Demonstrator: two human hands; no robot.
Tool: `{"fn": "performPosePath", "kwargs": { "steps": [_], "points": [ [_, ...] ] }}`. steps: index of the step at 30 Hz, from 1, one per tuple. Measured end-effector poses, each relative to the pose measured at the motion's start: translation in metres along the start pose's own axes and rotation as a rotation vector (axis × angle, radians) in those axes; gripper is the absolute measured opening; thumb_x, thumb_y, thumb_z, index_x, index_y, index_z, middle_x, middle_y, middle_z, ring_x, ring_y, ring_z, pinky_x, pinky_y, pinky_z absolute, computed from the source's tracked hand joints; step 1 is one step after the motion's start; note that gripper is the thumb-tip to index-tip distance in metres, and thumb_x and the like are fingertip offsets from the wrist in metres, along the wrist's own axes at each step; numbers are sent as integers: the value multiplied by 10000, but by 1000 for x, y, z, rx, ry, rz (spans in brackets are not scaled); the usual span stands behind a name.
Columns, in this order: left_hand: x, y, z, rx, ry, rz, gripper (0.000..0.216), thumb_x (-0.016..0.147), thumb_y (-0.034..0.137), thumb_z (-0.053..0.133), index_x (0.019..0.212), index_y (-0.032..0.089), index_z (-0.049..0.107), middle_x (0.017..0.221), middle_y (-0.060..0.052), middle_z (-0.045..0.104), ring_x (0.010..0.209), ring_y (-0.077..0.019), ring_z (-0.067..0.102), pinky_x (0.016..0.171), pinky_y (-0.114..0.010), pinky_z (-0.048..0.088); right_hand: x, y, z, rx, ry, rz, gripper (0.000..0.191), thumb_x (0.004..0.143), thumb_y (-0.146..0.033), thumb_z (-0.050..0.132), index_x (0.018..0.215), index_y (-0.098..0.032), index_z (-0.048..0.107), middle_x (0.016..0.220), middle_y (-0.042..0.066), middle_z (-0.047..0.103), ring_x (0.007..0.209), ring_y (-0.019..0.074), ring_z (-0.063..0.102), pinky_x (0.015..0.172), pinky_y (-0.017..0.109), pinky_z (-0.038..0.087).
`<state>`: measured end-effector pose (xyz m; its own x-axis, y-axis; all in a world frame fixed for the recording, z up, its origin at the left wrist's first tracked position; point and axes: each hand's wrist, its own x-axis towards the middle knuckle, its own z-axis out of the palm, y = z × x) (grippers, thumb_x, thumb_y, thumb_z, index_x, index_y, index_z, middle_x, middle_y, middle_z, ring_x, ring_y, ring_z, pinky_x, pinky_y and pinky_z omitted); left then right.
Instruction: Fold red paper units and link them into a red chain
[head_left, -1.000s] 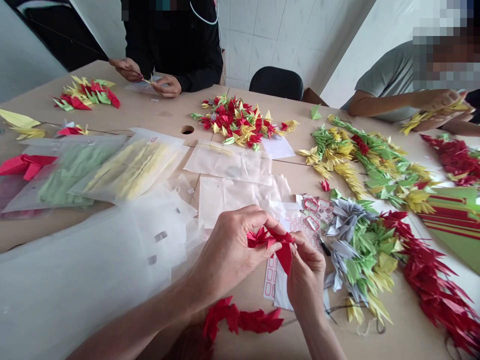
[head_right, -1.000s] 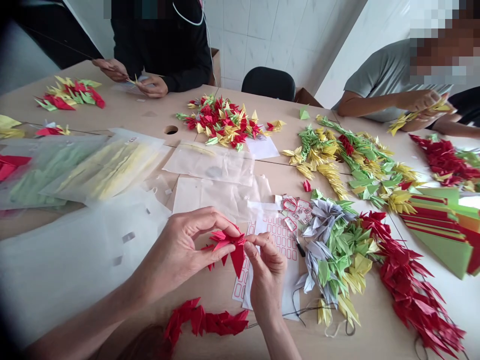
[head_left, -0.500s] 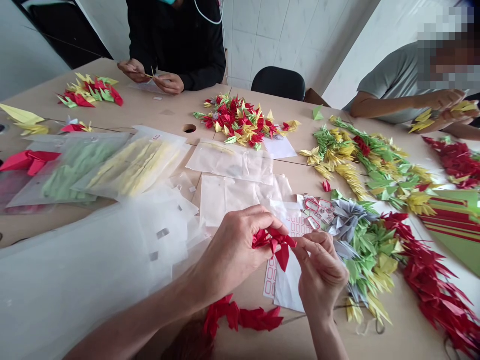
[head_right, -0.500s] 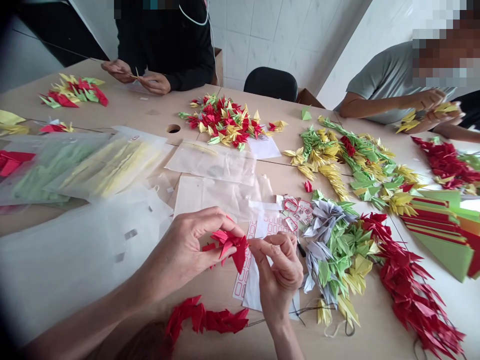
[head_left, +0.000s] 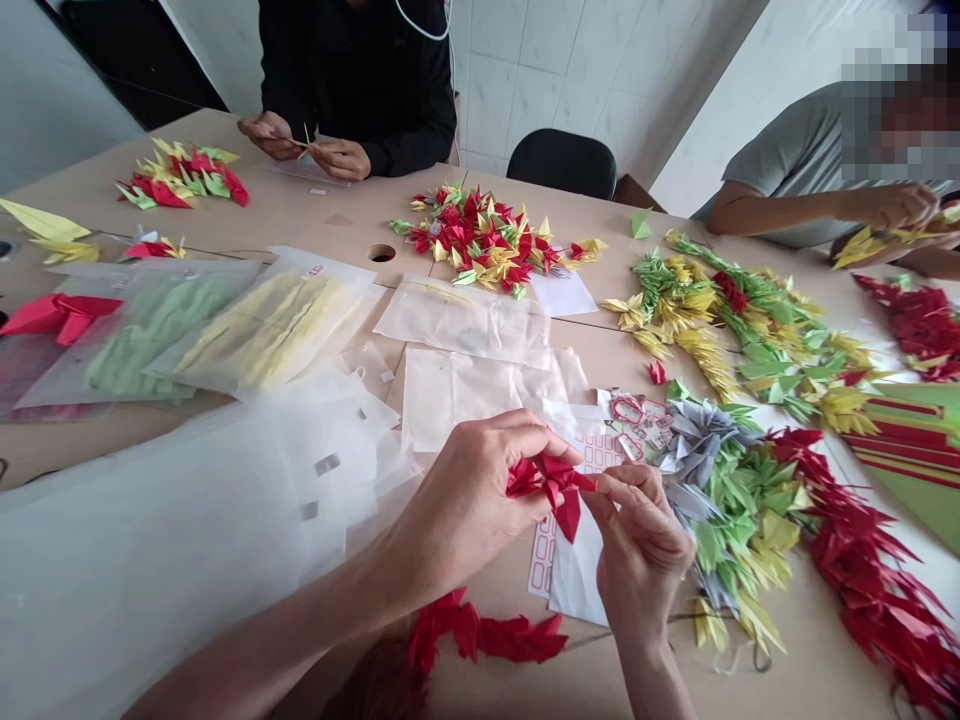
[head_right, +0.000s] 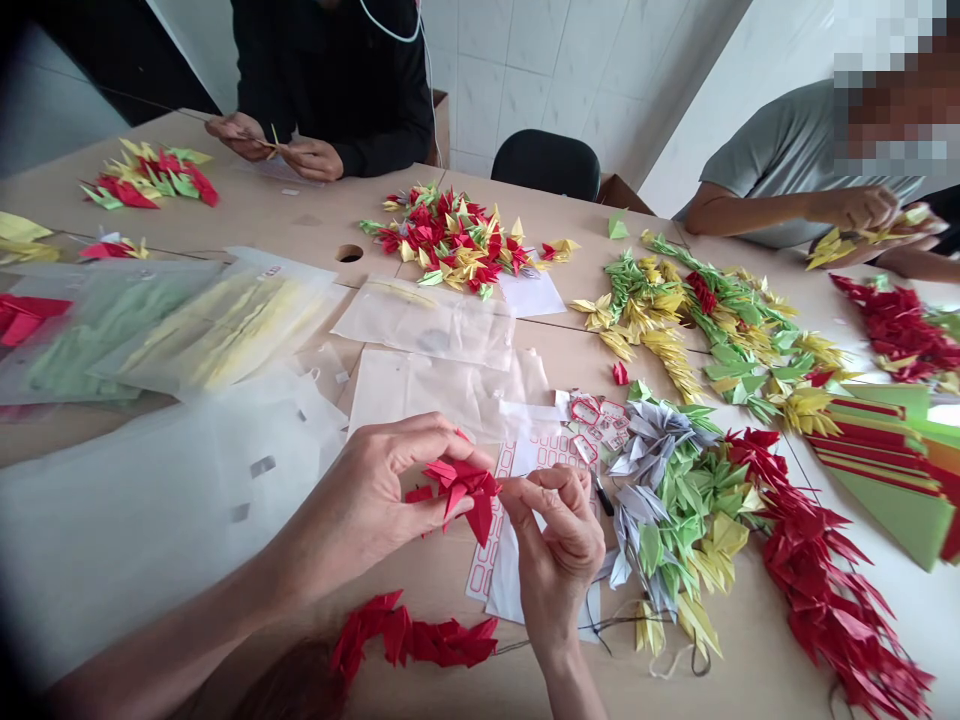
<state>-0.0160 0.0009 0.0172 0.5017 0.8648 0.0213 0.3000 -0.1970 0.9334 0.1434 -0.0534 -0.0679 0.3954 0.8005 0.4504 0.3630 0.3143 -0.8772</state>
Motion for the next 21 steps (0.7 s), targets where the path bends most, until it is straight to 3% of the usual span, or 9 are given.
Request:
{"fn": "performPosePath", "kwargs": {
  "steps": [10, 15, 21],
  "points": [
    [-1, 0, 1, 19, 2, -28, 279, 725, 62, 632, 963, 190, 702, 873, 27, 645, 731, -83, 605, 689, -183, 478, 2, 0, -2, -8, -51, -34, 204, 756, -125, 668, 838, -302, 725, 713, -9, 548, 708, 147, 461, 634, 308, 337],
    [-3, -3, 2, 30, 12, -14, 308, 723, 80, 639, 997, 207, 702, 909, 26, 650, 783, -96, 620, 750, -189, 487, 5, -6, -4, -143, -87, -141, 176, 747, -110, 674, 763, -280, 718, 672, -19, 552, 685, 144, 433, 675, 327, 334],
    [-3, -2, 1, 54, 2, -9, 339, 735, 58, 612, 1018, 221, 699, 944, 24, 649, 775, -93, 617, 735, -187, 492, 5, -9, -5, -282, -84, -234, 236, 749, -102, 670, 821, -319, 730, 672, -6, 553, 705, 156, 415, 692, 349, 352]
  ]
}}
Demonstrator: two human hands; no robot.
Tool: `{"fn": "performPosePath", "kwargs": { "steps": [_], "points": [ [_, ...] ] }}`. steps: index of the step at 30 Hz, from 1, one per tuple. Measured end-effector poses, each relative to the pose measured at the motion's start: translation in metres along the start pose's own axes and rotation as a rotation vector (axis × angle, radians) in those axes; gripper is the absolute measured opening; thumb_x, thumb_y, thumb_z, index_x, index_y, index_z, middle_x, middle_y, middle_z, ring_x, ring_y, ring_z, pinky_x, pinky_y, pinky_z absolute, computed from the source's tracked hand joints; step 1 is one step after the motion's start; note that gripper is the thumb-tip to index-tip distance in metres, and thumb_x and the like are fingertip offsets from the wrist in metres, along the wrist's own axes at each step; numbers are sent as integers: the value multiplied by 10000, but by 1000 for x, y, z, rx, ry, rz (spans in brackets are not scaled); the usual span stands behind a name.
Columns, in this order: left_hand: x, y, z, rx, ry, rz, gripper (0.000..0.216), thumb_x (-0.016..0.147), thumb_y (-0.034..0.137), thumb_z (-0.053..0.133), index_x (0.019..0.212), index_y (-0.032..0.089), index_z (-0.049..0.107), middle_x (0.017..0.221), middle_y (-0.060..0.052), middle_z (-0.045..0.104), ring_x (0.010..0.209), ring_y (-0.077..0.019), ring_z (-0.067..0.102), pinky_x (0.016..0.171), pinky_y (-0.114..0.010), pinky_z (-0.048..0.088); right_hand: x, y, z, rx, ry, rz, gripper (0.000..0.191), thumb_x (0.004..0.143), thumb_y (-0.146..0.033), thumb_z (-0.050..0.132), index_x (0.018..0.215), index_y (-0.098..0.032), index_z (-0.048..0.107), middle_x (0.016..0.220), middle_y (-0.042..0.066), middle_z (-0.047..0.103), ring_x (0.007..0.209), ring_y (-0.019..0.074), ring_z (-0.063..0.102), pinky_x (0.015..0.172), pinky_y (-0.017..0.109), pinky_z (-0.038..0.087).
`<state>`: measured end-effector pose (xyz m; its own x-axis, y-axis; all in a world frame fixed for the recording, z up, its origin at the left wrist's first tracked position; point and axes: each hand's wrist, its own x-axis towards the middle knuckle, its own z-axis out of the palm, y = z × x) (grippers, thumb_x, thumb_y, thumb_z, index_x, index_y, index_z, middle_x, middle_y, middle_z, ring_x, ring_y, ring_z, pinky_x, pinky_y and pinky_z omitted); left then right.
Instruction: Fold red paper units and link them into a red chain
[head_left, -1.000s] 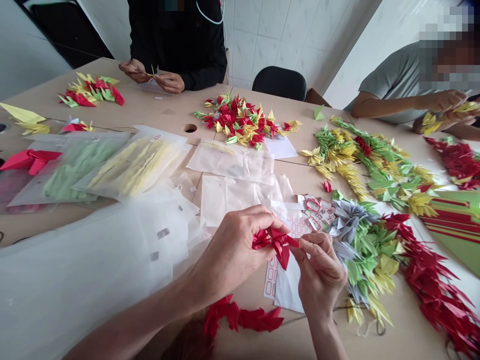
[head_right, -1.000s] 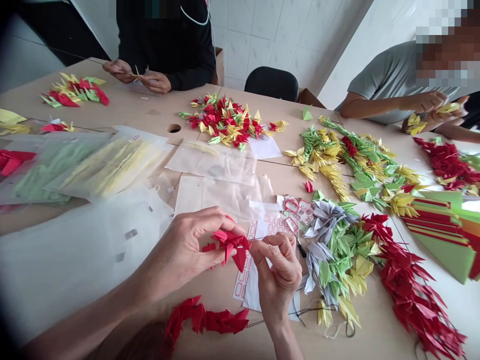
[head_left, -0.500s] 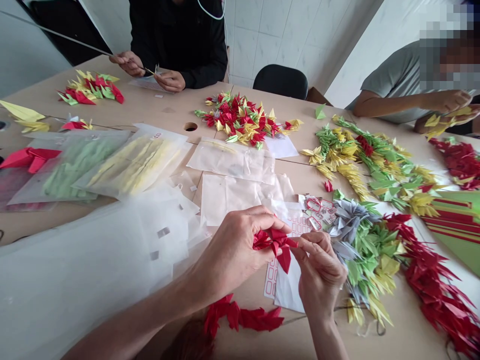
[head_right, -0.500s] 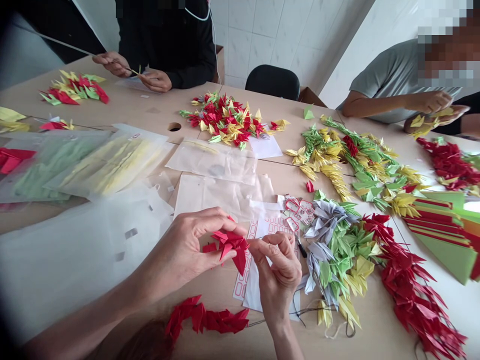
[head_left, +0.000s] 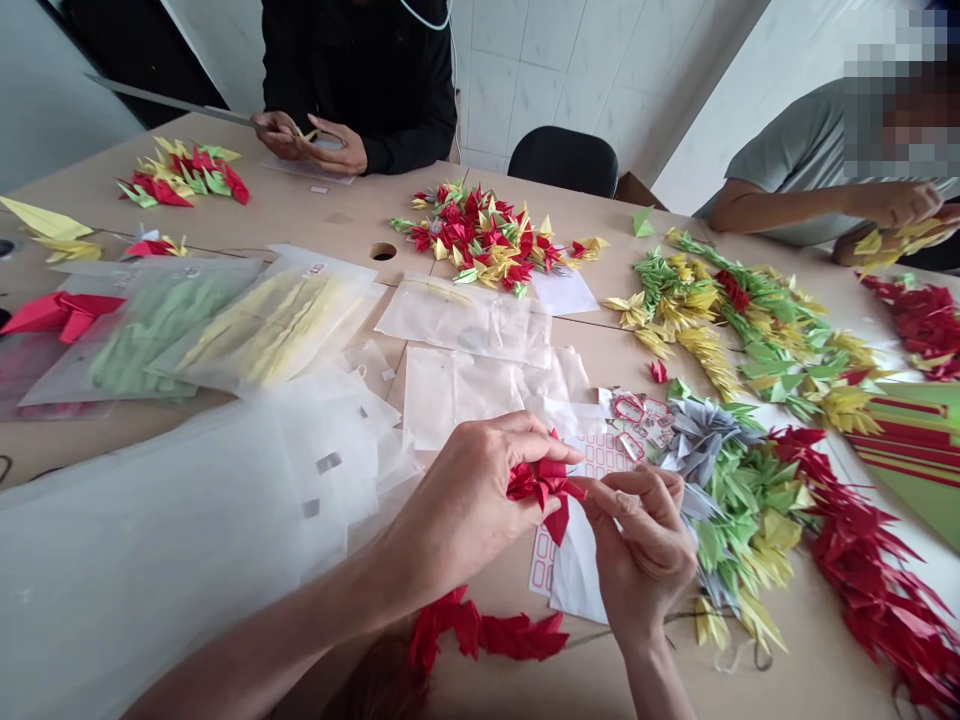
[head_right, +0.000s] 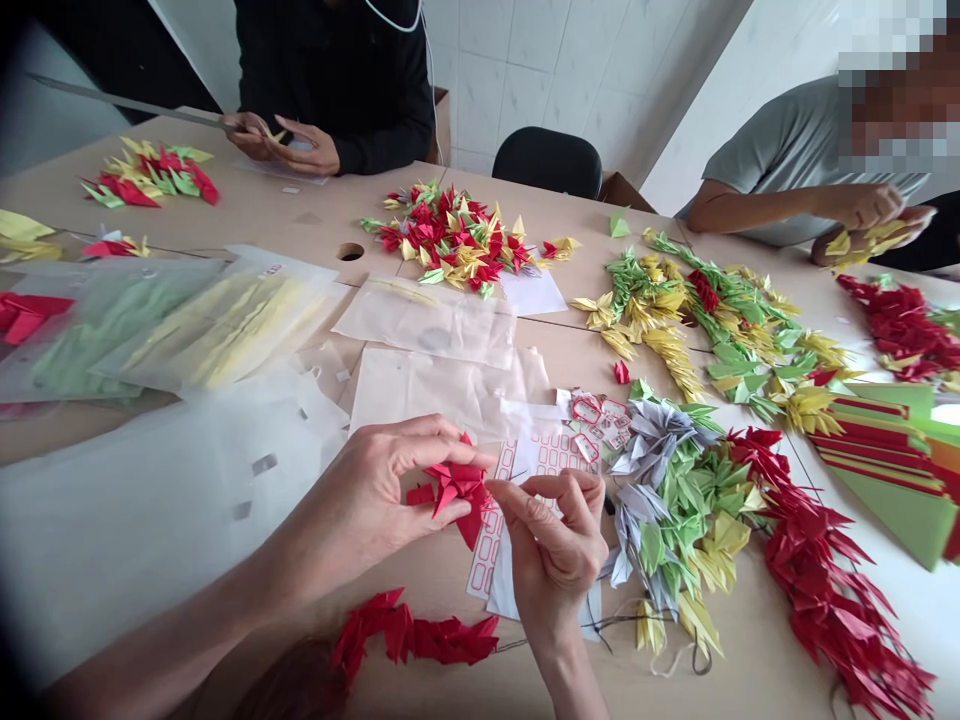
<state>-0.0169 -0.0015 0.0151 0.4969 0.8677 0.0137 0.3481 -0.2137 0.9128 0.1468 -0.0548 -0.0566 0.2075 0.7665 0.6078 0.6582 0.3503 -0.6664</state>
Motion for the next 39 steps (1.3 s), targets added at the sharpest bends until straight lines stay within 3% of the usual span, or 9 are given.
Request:
{"fn": "performPosePath", "kwargs": {
  "steps": [11, 17, 24, 31, 39],
  "points": [
    [0, 2, -2, 17, -5, -21, 345, 752, 88, 619, 1065, 219, 682, 920, 13, 627, 772, -104, 616, 751, -202, 489, -2, 0, 2, 127, -2, 127, 138, 762, -131, 659, 741, -261, 700, 660, -10, 531, 677, 149, 427, 658, 325, 344],
    [0, 1, -1, 12, -1, -13, 341, 737, 104, 645, 1059, 210, 686, 939, 1, 641, 824, -122, 627, 811, -218, 491, -9, 7, 7, 267, 13, 240, 122, 751, -175, 664, 799, -268, 728, 680, 0, 541, 668, 147, 468, 583, 289, 367],
    [1, 2, -3, -5, -11, -19, 360, 733, 94, 642, 1072, 208, 681, 971, -8, 642, 825, -121, 627, 772, -208, 501, -10, 9, 10, 455, 16, 333, 182, 729, -156, 678, 851, -281, 731, 681, -12, 559, 667, 137, 498, 590, 281, 390],
    [0, 1, -3, 3, -14, -17, 384, 728, 80, 643, 1082, 224, 677, 973, 0, 641, 824, -113, 628, 743, -185, 500, -7, 7, 9, 396, -2, 287, 180, 731, -147, 679, 829, -287, 735, 670, -12, 551, 654, 135, 481, 575, 281, 373],
    [0, 0, -1, 31, -21, -12, 368, 747, 80, 619, 1076, 234, 682, 972, 1, 646, 803, -111, 628, 747, -195, 500, 0, -2, 1, 86, -42, 53, 199, 743, -109, 677, 800, -293, 726, 631, -20, 531, 677, 146, 410, 668, 331, 336]
  ]
}}
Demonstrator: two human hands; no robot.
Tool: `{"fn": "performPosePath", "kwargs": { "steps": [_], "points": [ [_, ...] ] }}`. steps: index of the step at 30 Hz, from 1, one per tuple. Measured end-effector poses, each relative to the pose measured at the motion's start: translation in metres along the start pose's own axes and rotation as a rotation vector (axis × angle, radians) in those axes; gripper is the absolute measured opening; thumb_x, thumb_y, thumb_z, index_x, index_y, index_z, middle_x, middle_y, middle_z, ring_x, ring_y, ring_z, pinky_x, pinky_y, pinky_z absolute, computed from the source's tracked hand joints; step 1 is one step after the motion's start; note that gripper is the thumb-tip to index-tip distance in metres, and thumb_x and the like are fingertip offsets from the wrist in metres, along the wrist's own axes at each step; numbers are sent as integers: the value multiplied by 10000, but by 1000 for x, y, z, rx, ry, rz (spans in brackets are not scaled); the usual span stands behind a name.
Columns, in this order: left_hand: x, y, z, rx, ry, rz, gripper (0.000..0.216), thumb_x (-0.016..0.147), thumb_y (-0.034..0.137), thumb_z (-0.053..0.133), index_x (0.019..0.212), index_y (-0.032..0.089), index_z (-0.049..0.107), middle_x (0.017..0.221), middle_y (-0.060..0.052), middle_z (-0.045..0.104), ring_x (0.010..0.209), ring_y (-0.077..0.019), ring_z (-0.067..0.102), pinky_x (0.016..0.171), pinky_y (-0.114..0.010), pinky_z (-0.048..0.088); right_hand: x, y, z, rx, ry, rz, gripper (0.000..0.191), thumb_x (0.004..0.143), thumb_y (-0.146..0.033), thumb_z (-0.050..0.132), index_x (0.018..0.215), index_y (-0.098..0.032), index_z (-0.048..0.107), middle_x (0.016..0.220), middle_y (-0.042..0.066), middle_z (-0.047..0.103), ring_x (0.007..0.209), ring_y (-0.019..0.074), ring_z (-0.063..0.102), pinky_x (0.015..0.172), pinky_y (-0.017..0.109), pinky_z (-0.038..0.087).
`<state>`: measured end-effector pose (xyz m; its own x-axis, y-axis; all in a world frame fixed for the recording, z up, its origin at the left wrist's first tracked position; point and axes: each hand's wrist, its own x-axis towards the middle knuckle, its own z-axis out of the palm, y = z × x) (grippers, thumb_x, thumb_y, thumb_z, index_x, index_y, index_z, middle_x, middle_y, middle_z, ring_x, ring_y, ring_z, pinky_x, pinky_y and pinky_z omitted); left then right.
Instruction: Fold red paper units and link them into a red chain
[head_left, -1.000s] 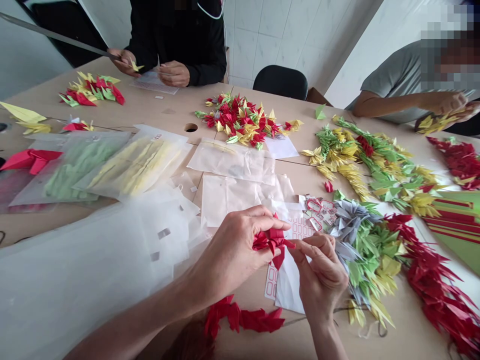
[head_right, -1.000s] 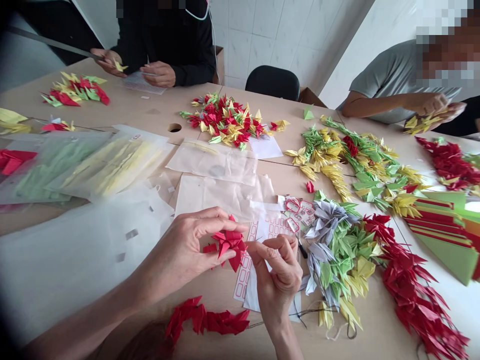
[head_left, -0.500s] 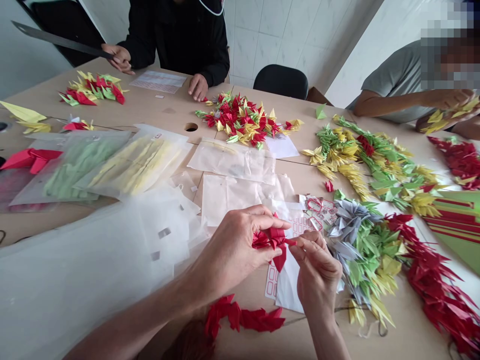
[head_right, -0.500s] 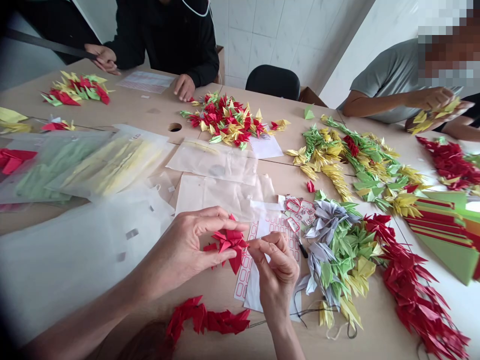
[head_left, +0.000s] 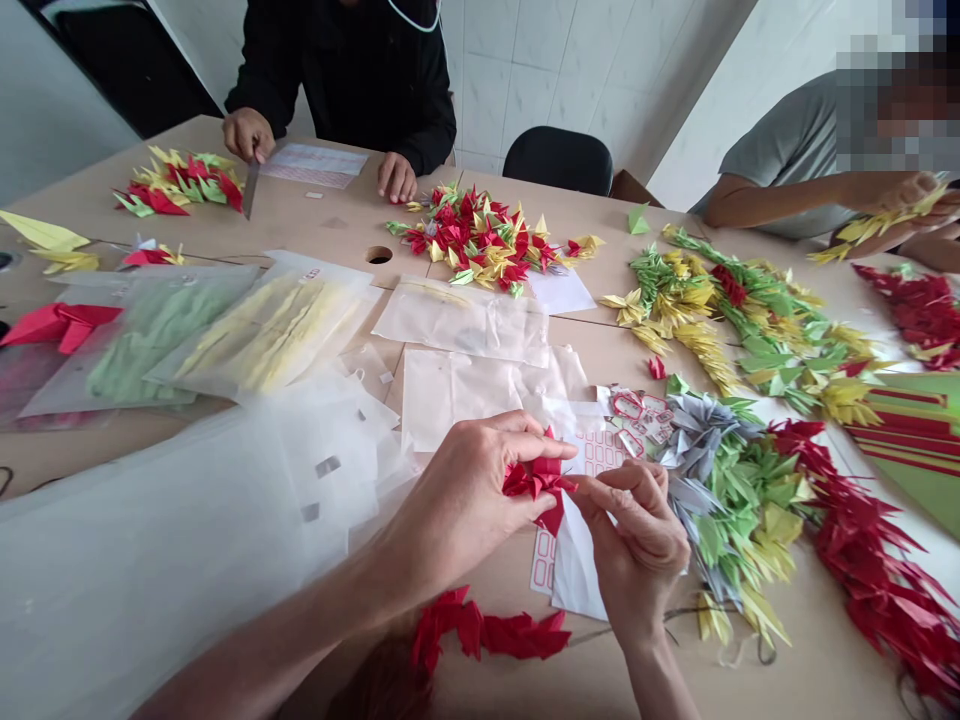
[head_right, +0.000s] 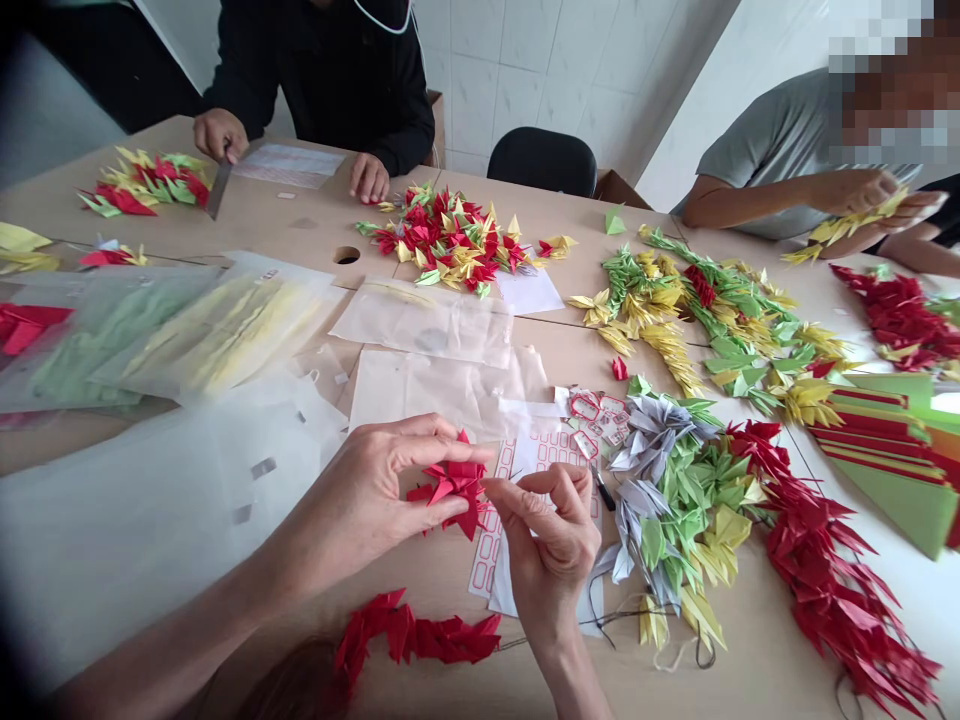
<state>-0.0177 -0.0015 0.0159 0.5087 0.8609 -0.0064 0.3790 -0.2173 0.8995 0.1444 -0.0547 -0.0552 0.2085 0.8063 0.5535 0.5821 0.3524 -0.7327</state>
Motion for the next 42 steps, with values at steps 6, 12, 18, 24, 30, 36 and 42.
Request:
{"fn": "performPosePath", "kwargs": {
  "steps": [6, 12, 18, 24, 30, 36, 42],
  "points": [
    [5, -7, -1, -87, 29, -35, 323, 723, 142, 677, 1036, 218, 701, 968, -25, 652, 874, -148, 634, 809, -240, 509, -2, 4, 4, 87, 35, 155, 133, 756, -162, 671, 786, -279, 727, 634, -18, 542, 659, 141, 438, 653, 316, 348],
    [16, -24, -3, -521, -33, -260, 337, 731, 269, 699, 1046, 155, 664, 896, -56, 687, 757, -155, 663, 690, -260, 540, -8, 9, 9, 301, 52, 396, 100, 751, -220, 681, 837, -242, 729, 691, -1, 544, 687, 142, 467, 610, 285, 358],
    [28, -36, -2, -913, -116, -479, 201, 677, 184, 756, 857, 117, 694, 747, -11, 676, 653, -76, 621, 679, -190, 485, -5, 0, 6, 110, -1, 200, 163, 762, -127, 665, 856, -251, 714, 660, -20, 504, 663, 131, 448, 626, 287, 350],
    [32, -47, 4, -1038, -180, -577, 262, 629, 155, 794, 871, 119, 700, 713, -6, 679, 619, -65, 615, 650, -172, 479, -2, -5, 5, -32, 10, 23, 229, 756, -72, 653, 899, -243, 704, 631, -30, 481, 628, 125, 436, 629, 291, 365],
    [34, -51, 5, -1063, -180, -595, 297, 595, 157, 812, 862, 101, 696, 721, -26, 685, 649, -90, 626, 670, -196, 486, -1, -6, 4, -54, 1, 26, 217, 766, -66, 639, 903, -220, 704, 652, -21, 484, 641, 122, 441, 613, 277, 366],
    [33, -47, 5, -1035, -152, -590, 271, 600, 168, 806, 830, 97, 682, 758, -40, 688, 666, -103, 631, 667, -212, 489, -1, -7, 5, -33, -20, 37, 235, 762, -47, 635, 921, -205, 704, 653, -20, 484, 646, 117, 446, 614, 265, 371],
    [28, -39, 6, -865, -114, -431, 239, 660, 210, 764, 849, 104, 664, 749, -41, 684, 658, -120, 634, 643, -229, 502, -7, 0, 6, 53, -28, 171, 183, 752, -97, 661, 872, -224, 717, 645, -18, 525, 643, 121, 470, 600, 257, 371]
  ]
}}
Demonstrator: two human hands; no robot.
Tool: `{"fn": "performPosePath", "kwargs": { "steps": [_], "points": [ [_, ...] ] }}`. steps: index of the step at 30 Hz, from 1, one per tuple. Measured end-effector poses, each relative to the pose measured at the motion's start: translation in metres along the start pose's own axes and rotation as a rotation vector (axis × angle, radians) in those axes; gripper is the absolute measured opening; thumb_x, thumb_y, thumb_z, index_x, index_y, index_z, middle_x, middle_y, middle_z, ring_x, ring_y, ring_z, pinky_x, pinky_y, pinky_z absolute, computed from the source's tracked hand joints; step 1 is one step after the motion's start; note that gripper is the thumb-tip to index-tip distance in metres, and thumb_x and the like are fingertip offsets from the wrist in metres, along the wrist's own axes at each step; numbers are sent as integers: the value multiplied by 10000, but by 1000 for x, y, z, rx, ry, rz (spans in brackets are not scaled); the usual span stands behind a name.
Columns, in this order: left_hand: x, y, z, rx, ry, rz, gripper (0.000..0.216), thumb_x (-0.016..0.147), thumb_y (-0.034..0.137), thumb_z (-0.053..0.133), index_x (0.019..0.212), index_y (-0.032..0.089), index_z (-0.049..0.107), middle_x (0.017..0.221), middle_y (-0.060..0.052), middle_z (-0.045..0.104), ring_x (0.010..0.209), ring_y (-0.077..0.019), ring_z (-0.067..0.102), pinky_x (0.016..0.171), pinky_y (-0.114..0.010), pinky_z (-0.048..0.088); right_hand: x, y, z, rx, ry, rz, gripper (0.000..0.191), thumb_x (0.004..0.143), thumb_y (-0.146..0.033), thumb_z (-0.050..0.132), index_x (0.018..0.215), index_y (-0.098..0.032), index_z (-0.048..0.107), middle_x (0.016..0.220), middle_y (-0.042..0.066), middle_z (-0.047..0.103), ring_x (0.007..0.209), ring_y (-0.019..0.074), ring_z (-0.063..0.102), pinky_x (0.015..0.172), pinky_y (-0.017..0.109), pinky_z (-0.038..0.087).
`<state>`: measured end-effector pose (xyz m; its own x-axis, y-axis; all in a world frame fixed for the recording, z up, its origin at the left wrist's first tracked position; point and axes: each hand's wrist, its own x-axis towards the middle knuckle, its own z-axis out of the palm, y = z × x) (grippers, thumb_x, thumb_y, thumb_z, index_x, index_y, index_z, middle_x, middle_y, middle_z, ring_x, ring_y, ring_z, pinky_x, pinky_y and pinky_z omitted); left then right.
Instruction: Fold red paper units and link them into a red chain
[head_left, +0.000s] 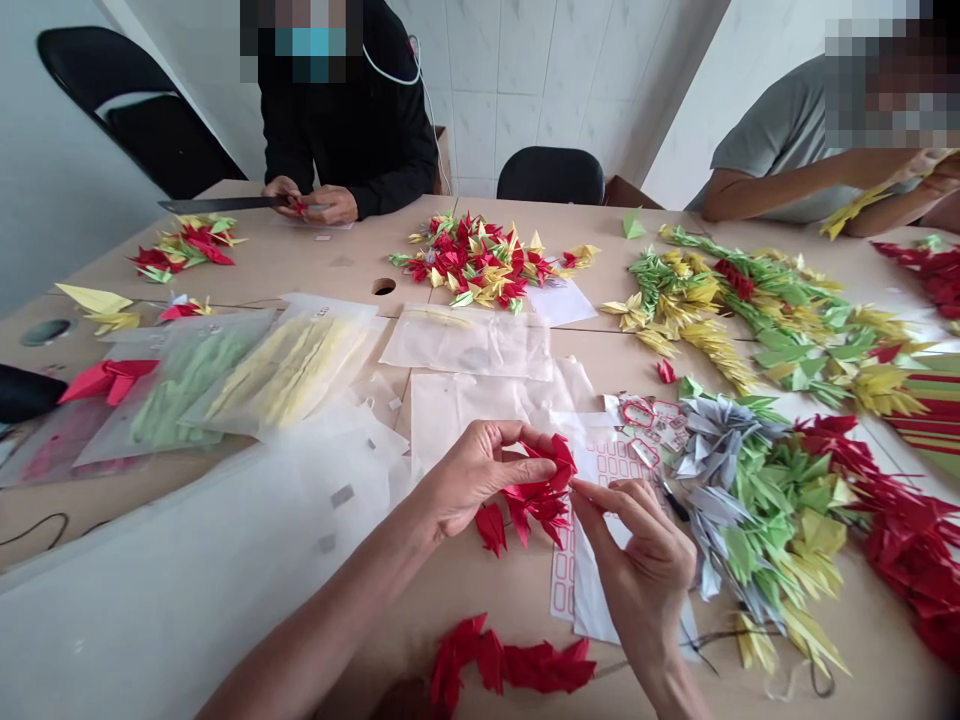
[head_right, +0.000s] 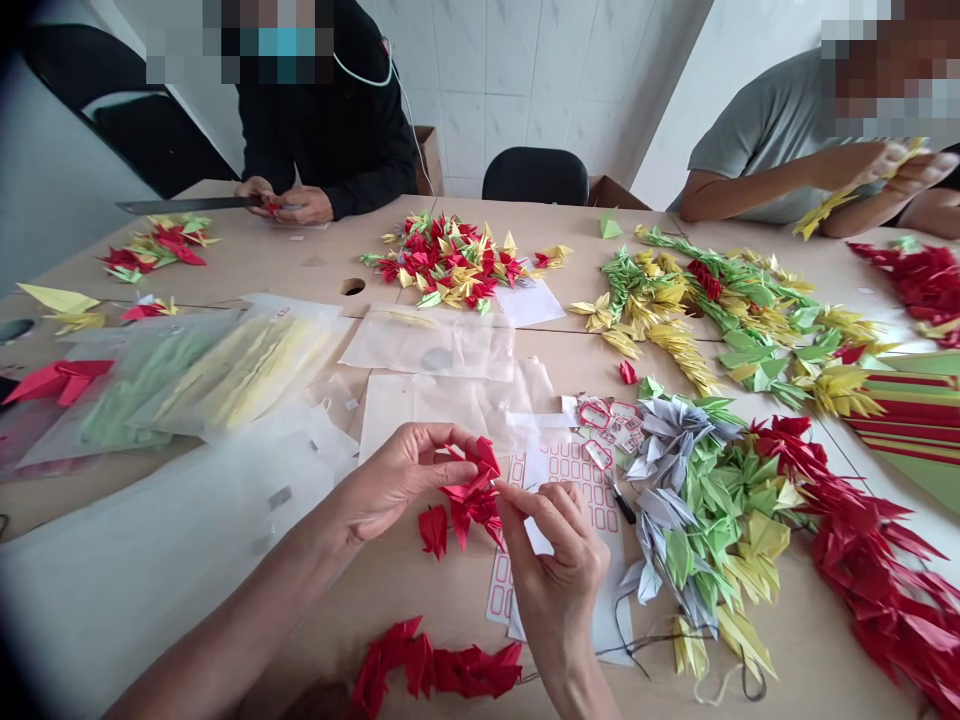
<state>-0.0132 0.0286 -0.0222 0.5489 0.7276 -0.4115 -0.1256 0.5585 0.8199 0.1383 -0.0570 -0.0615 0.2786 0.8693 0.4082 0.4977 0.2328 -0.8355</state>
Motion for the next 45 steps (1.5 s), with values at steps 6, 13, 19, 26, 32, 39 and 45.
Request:
{"fn": "performPosePath", "kwargs": {
  "steps": [6, 13, 19, 26, 32, 39, 45],
  "points": [
    [-16, 5, 16, 502, 85, 347, 115, 728, 134, 680, 842, 147, 694, 884, -33, 662, 808, -135, 632, 736, -229, 501, -4, 15, 10, 571, -17, 483, 67, 742, -262, 696, 797, -227, 714, 725, 2, 591, 695, 138, 518, 672, 283, 406],
    [-29, 5, 26, 666, 102, 481, 210, 755, 70, 639, 912, 191, 706, 873, 7, 629, 761, -89, 603, 678, -183, 482, -4, 17, 10, 728, 2, 512, 90, 693, -267, 737, 780, -246, 746, 669, -23, 516, 664, 109, 454, 647, 257, 368],
    [-32, 5, 26, 661, 80, 559, 280, 757, 4, 599, 917, 210, 702, 871, 20, 625, 764, -76, 593, 669, -171, 465, -3, 11, 10, 709, 70, 439, 78, 675, -272, 750, 752, -256, 750, 644, -28, 471, 638, 101, 424, 580, 224, 365],
    [-32, 4, 26, 654, 88, 542, 247, 759, 24, 607, 902, 204, 697, 878, 16, 634, 763, -81, 595, 676, -181, 467, -3, 6, 10, 692, 98, 426, 55, 670, -284, 750, 701, -240, 737, 605, -28, 450, 610, 105, 408, 567, 228, 369],
    [-32, 7, 26, 615, 90, 494, 161, 767, 128, 653, 904, 198, 698, 884, 13, 654, 783, -86, 611, 706, -176, 478, -3, 3, 9, 668, 107, 382, 72, 676, -213, 735, 734, -256, 735, 625, -23, 474, 640, 114, 425, 584, 231, 369],
    [-32, 4, 29, 561, 156, 461, 92, 758, 212, 685, 841, 177, 708, 843, 0, 661, 766, -101, 620, 689, -187, 480, -6, 0, 11, 678, 66, 429, 42, 720, -235, 707, 748, -254, 731, 636, -23, 451, 641, 113, 412, 596, 238, 359],
    [-34, 4, 32, 536, 154, 446, 83, 751, 220, 693, 822, 183, 715, 817, 1, 662, 733, -99, 623, 683, -193, 490, -7, 2, 12, 680, 100, 398, 54, 685, -229, 740, 733, -255, 738, 651, -17, 478, 704, 127, 435, 652, 258, 376]
  ]
}}
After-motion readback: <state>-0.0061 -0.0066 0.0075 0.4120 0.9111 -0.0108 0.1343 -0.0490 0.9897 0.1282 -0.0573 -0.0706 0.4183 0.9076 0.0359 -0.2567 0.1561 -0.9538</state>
